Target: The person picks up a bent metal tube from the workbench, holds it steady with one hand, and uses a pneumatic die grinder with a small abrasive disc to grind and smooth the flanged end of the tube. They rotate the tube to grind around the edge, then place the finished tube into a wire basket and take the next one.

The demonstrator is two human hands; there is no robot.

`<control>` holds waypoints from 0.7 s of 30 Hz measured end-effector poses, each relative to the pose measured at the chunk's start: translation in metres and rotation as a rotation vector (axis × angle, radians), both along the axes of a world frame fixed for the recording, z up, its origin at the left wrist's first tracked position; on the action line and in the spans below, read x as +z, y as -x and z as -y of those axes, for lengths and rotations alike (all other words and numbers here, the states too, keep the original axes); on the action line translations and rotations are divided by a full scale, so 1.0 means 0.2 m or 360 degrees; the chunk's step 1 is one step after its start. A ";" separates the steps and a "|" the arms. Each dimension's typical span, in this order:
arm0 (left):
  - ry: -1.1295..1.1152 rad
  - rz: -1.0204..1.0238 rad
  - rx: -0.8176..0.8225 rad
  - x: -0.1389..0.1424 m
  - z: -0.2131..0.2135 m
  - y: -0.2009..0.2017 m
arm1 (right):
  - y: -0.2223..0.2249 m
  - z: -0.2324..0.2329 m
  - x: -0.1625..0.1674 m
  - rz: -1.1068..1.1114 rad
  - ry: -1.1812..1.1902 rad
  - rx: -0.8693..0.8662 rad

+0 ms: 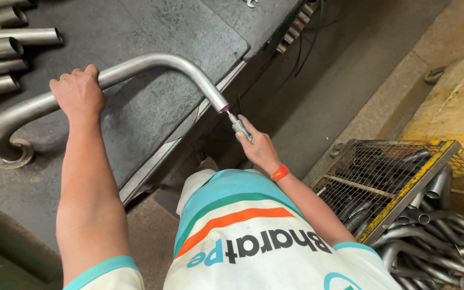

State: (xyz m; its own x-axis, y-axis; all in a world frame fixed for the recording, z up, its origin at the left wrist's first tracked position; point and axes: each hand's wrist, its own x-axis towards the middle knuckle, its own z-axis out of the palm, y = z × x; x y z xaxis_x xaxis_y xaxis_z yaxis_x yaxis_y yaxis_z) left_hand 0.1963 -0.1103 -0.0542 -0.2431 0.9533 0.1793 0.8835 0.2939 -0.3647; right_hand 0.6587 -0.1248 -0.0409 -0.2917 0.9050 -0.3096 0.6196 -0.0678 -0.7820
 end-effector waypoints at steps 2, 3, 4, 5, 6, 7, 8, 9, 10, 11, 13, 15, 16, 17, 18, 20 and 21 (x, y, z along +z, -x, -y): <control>-0.0003 -0.0010 0.0006 0.00 0.00 0.00 | 0.00 0.01 0.00 -0.0071 -0.0052 0.0048; -0.0008 -0.0019 -0.0003 0.00 0.00 0.00 | 0.00 0.02 0.01 -0.0103 -0.0074 0.0067; -0.0017 -0.0029 -0.0011 0.00 0.00 0.00 | 0.00 0.02 0.01 -0.0126 -0.0075 0.0076; -0.0020 -0.0023 -0.0002 0.00 0.00 0.00 | 0.00 0.02 0.02 -0.0151 -0.0083 0.0084; -0.0021 -0.0019 0.0008 0.00 0.00 -0.01 | 0.00 0.02 0.02 -0.0179 -0.0089 0.0093; -0.0017 -0.0014 0.0018 0.00 0.00 -0.01 | 0.00 0.02 0.02 -0.0138 -0.0064 0.0060; -0.0003 0.0005 0.0023 0.00 0.00 -0.01 | 0.00 0.02 0.02 -0.0094 -0.0035 0.0024; 0.0009 0.0025 0.0028 0.00 0.00 -0.01 | 0.00 0.01 0.02 -0.0049 -0.0008 -0.0012; 0.0020 0.0045 0.0037 0.00 0.00 -0.01 | 0.00 0.01 0.01 -0.0039 -0.0040 0.0003; 0.0010 0.0035 0.0028 0.00 0.00 -0.01 | 0.00 0.01 0.00 -0.0030 -0.0068 0.0019; -0.0023 0.0013 0.0004 0.00 0.00 -0.01 | 0.00 0.01 -0.01 -0.0063 -0.0115 0.0061; -0.0027 -0.0021 0.0005 0.00 0.00 0.00 | -0.01 0.01 -0.02 -0.0144 -0.0152 0.0131; -0.0018 -0.0035 0.0000 0.00 0.00 -0.01 | -0.01 0.02 -0.02 -0.0125 -0.0112 0.0086; -0.0017 -0.0009 0.0011 0.00 0.00 -0.01 | -0.01 0.01 -0.02 -0.0107 -0.0083 0.0043; -0.0016 0.0016 0.0021 0.00 0.00 -0.01 | -0.01 0.01 -0.02 -0.0089 -0.0055 -0.0003; -0.0005 0.0032 0.0028 0.00 0.00 -0.01 | -0.01 0.01 -0.02 -0.0171 -0.0127 0.0041; -0.0004 0.0022 0.0029 0.00 0.00 -0.01 | -0.01 0.01 -0.01 -0.0213 -0.0165 0.0066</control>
